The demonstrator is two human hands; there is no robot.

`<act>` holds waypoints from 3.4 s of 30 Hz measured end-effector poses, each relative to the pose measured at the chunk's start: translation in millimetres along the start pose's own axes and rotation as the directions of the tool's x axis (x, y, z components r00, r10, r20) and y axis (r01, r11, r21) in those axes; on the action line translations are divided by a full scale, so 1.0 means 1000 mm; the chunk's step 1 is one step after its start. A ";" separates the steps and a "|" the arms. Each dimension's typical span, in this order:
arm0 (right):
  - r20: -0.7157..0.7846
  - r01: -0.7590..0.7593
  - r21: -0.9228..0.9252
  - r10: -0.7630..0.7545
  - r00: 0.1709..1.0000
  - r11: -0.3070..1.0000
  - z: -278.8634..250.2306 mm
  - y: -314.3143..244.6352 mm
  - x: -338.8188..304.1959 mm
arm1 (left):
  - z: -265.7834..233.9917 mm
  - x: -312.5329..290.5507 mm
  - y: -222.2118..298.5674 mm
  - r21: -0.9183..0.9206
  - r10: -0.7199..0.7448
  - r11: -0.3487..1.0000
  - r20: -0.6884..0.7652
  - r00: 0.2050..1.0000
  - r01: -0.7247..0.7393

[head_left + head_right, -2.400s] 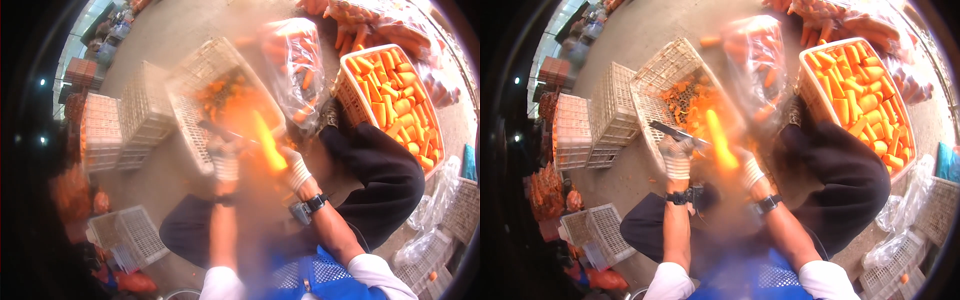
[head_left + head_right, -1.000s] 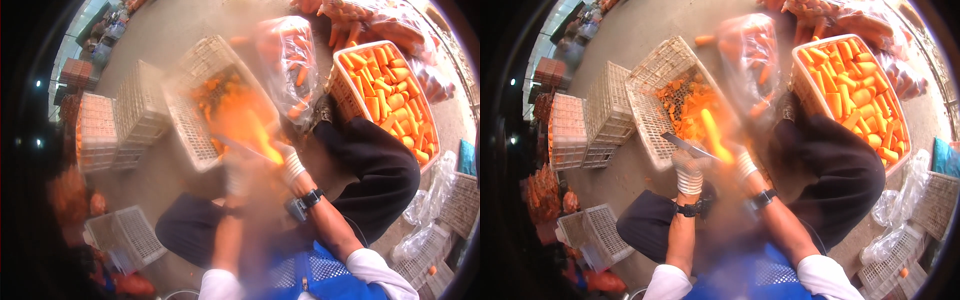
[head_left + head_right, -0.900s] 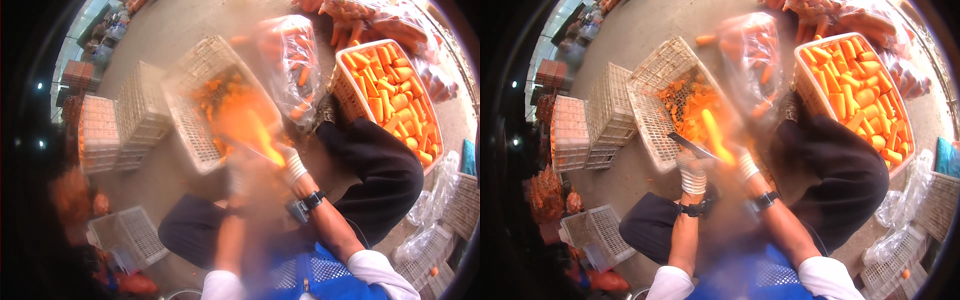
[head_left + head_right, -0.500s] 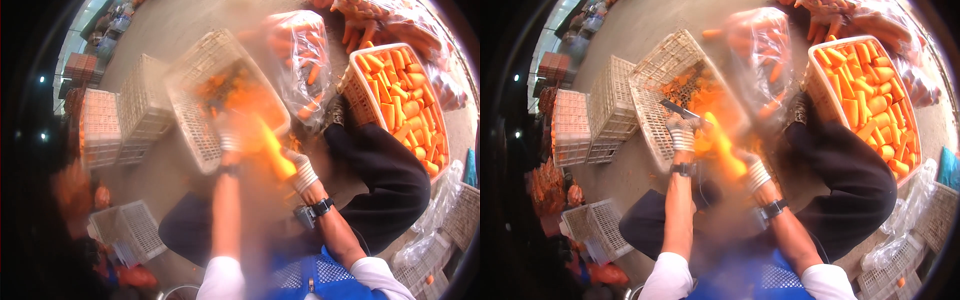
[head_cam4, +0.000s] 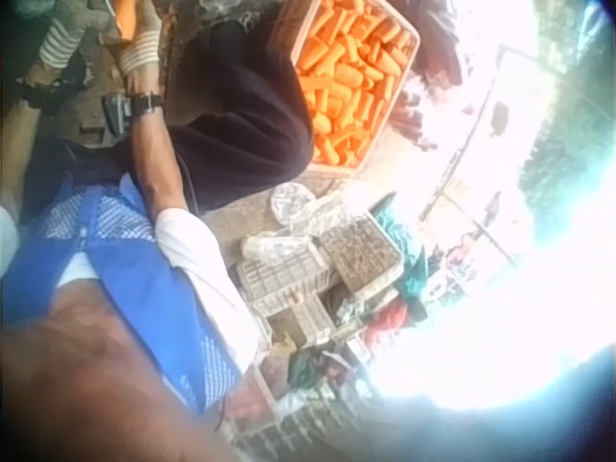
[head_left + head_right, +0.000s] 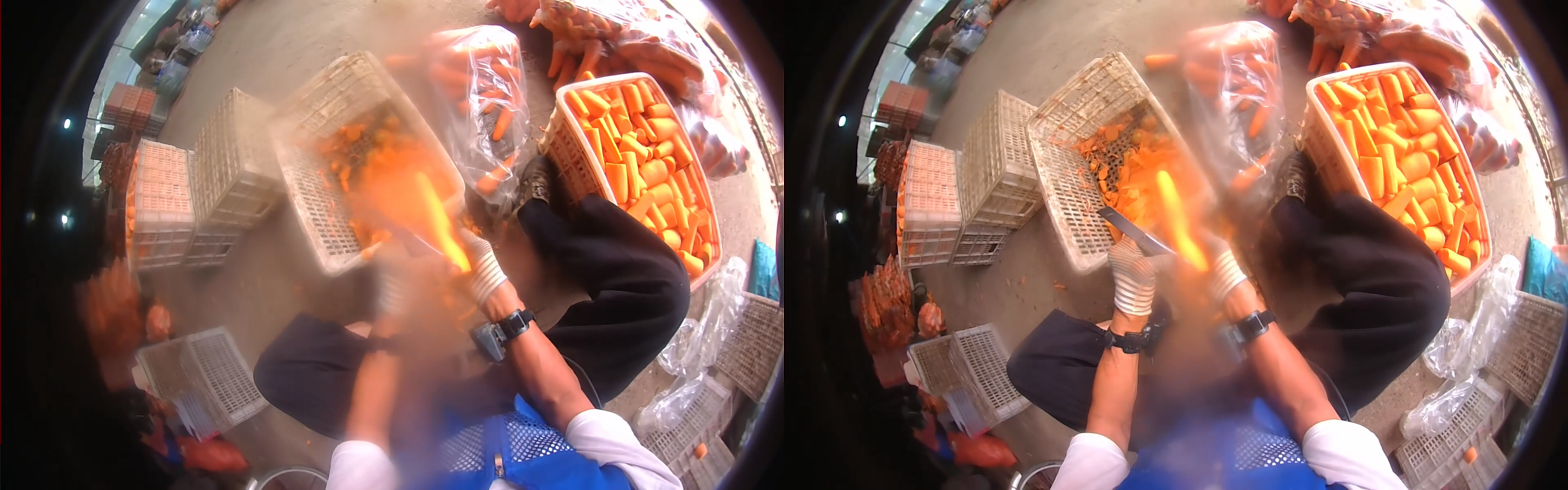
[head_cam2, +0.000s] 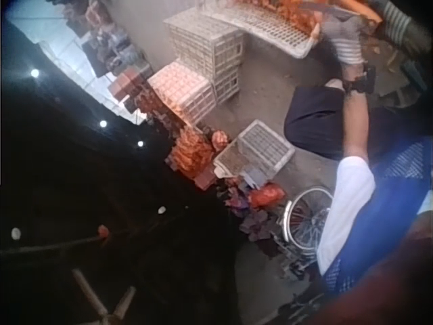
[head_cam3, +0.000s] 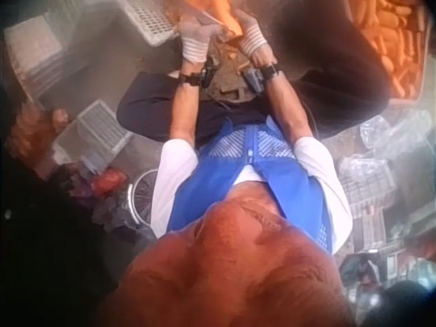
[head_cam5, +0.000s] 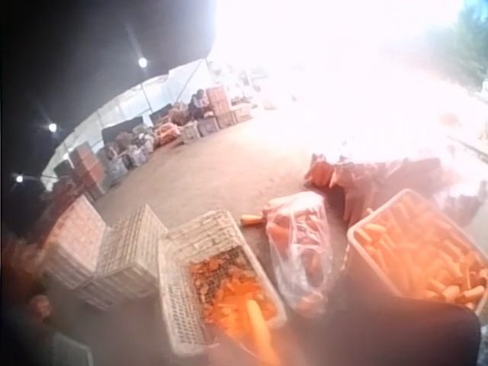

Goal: The person scrapes carrots using a hand tool while sitting on the ground, places the carrots into a plastic bin, and then lifts and moves the bin.

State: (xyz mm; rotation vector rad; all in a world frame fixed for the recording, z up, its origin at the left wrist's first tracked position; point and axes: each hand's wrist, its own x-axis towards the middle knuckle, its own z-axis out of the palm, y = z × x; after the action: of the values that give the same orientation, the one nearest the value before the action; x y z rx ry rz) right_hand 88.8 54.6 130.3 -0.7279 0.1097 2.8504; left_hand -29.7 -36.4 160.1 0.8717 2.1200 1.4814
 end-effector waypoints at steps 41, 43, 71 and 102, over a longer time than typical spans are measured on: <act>-0.122 0.061 -0.205 -0.088 0.989 0.977 0.014 0.006 -0.003 | -0.003 0.011 -0.045 -0.003 0.055 0.998 -0.059 0.997 -0.055; -0.036 0.113 -0.048 -0.115 0.993 0.992 0.000 -0.002 0.005 | -0.001 0.028 -0.033 0.153 0.219 0.960 0.101 0.971 -0.233; -0.127 0.010 -0.117 -0.025 0.992 0.993 0.032 0.010 -0.011 | -0.015 0.009 0.013 0.378 0.394 0.853 -0.015 0.919 -0.360; -0.177 0.024 0.053 -0.014 0.984 0.998 0.007 0.015 -0.002 | -0.006 0.000 0.027 0.572 0.524 0.669 0.091 0.847 -0.475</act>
State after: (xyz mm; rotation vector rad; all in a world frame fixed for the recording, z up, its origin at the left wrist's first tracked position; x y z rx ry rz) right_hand 84.2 40.3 137.6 -0.9642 0.2058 2.7481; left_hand -27.1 -33.9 187.3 1.7712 2.5789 1.0776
